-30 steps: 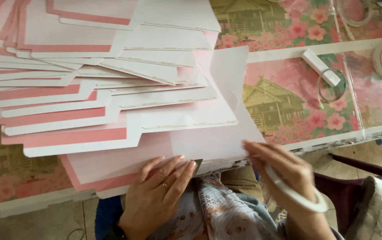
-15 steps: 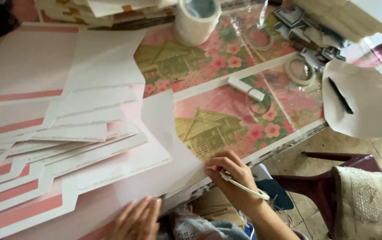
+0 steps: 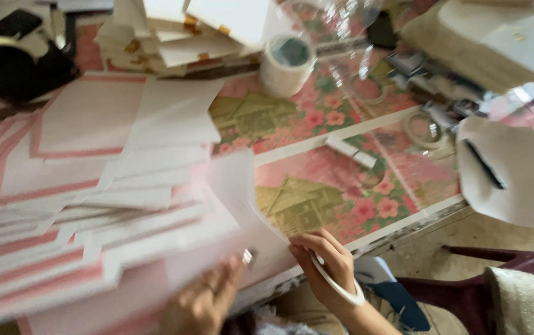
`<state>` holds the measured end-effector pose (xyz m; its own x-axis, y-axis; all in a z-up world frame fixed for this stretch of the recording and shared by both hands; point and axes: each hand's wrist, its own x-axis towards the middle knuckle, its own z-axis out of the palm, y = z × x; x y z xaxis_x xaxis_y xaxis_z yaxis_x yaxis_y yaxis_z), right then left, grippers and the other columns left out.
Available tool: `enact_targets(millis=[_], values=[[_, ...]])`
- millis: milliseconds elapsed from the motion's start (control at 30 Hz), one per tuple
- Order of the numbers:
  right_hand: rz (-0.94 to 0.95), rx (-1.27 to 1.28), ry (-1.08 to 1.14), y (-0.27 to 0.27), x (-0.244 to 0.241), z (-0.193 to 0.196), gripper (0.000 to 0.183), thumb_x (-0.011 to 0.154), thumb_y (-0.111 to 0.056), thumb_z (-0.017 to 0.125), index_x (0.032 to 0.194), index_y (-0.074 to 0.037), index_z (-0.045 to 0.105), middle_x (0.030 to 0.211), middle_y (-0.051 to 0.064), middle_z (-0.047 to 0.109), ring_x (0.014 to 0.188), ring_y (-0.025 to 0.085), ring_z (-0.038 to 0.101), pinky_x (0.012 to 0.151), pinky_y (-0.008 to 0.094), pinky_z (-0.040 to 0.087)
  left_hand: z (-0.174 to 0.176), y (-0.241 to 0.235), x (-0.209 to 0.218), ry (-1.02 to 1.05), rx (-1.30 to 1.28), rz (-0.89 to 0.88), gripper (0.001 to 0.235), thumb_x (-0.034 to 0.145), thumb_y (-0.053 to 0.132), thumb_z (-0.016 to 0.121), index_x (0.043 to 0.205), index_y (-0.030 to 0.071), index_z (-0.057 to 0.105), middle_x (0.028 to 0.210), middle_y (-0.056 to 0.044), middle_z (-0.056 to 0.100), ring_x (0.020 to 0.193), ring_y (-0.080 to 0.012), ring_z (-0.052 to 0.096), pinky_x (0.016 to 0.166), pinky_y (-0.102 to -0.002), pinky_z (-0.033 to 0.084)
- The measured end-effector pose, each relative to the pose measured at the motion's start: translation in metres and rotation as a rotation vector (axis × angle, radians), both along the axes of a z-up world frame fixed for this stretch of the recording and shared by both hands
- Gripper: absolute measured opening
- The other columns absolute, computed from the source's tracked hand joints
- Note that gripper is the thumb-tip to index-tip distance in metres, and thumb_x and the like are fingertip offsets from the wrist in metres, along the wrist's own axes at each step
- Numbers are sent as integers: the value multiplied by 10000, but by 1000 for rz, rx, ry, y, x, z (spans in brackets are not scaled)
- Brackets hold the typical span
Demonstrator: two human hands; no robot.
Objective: The person uses a small metal tool to press down the edges of pink and white paper envelopes on a table. They repeatedly smooth the flaps and edges of the envelopes, stacking them as they work.
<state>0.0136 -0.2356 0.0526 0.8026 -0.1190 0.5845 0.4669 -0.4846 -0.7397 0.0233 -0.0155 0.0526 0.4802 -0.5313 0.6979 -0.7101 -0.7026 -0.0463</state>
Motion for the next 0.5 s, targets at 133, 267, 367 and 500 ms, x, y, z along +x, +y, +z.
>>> enact_targets(millis=[133, 267, 367, 500], values=[[260, -339, 26, 7, 5, -13, 224, 911, -126, 561, 1114, -56, 624, 1025, 43, 709, 1009, 278, 632, 866, 395, 485, -3, 12, -8, 226, 62, 172, 407, 871, -17, 525, 1264, 70, 580, 1169, -95, 638, 1058, -215, 623, 878, -331, 507], [228, -406, 20, 8, -1, 0, 288, 927, -79, 513, 1204, -32, 581, 1141, 115, 675, 1122, 331, 616, 958, 442, 460, -21, -18, -30, 397, -14, 89, 502, 946, 254, 550, 1372, 17, 434, 1383, -219, 463, 1295, -391, 436, 1103, -504, 340], [66, -475, -31, 9, -6, 0, 231, 889, -11, 592, 1114, -45, 635, 1020, 107, 683, 866, 232, 639, 807, 340, 500, -13, -28, -32, 345, 56, 185, 575, 980, 454, 425, 1301, -20, 483, 1336, -254, 461, 1258, -407, 447, 1078, -518, 366], [323, -410, -56, 22, -25, 15, 184, 900, -42, 495, 1007, -23, 643, 818, 91, 624, 696, 220, 543, 700, 308, 448, -15, -24, -29, 292, 304, 292, 749, 901, 643, 410, 1439, 123, 366, 1315, -213, 479, 1254, -388, 431, 1075, -527, 333]])
